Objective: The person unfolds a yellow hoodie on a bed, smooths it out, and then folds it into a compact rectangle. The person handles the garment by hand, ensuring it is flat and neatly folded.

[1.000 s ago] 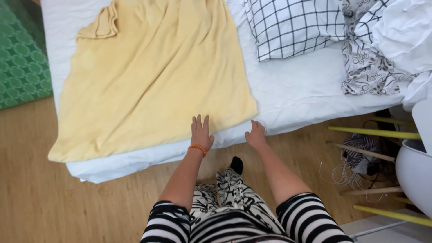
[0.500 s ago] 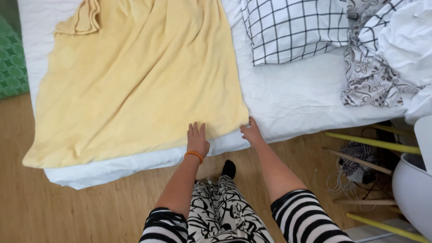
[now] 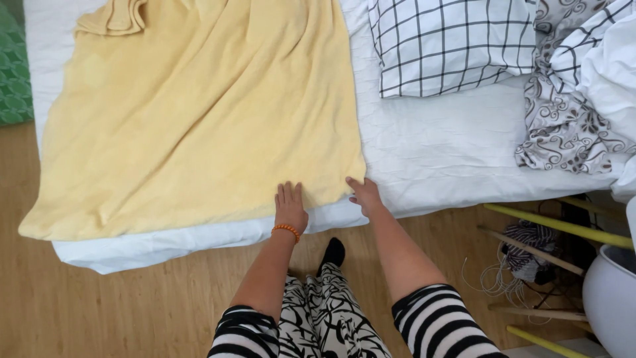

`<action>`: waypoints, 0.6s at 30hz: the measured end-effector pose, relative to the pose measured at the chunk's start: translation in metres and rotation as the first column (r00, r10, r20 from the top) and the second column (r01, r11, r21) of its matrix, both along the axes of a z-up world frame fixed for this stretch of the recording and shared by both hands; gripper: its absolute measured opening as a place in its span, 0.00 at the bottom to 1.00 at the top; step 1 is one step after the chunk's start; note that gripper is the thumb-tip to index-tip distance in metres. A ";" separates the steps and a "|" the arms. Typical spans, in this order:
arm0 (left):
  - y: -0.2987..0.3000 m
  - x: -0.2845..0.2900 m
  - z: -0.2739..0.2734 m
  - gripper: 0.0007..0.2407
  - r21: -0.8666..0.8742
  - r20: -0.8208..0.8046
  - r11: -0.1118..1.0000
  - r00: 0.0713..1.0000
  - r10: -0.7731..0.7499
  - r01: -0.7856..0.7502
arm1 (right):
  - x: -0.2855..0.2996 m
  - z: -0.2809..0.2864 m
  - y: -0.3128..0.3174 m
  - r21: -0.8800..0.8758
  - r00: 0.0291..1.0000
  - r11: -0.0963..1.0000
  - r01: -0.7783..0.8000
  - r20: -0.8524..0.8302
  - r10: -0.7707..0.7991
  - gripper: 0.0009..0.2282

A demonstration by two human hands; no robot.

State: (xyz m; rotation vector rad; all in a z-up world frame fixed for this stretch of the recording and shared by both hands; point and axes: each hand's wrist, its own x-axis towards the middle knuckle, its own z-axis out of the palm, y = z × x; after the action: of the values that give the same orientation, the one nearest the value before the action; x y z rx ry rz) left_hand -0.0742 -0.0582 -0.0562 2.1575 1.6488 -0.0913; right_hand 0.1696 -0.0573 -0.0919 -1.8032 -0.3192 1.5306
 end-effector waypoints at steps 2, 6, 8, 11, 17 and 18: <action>0.001 0.002 -0.001 0.36 0.001 -0.007 1.000 1.000 0.001 -0.001 | -0.005 -0.007 0.004 0.063 0.998 0.997 0.039 -0.046 -0.036 0.18; 0.008 0.016 0.075 0.39 -0.052 -0.058 0.998 0.998 0.018 -0.021 | -0.011 0.002 0.016 0.145 0.953 0.959 0.244 -0.218 -0.210 0.21; 0.010 0.025 0.116 0.41 -0.080 -0.063 0.996 0.997 0.041 -0.046 | -0.004 0.017 0.017 0.238 0.916 0.921 0.309 -0.334 -0.221 0.22; 0.011 0.025 0.082 0.41 0.010 -0.087 1.000 0.996 0.012 -0.011 | 0.020 0.070 0.005 0.374 0.823 0.840 0.394 -0.550 -0.141 0.23; -0.001 0.046 0.043 0.36 0.041 -0.113 0.977 0.973 -0.204 0.209 | 0.083 0.025 -0.045 0.315 0.627 0.727 0.611 -0.752 -0.201 0.23; -0.006 0.050 0.043 0.34 -0.105 -0.070 0.967 0.968 -0.241 0.233 | 0.093 -0.008 -0.056 0.326 0.678 0.728 0.603 -0.690 -0.253 0.23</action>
State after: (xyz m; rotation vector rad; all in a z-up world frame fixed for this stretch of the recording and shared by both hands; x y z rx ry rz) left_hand -0.0242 -0.0646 -0.0130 2.2943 1.3900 -0.3277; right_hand 0.2631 -0.1129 -0.1002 -0.7866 0.0361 1.3794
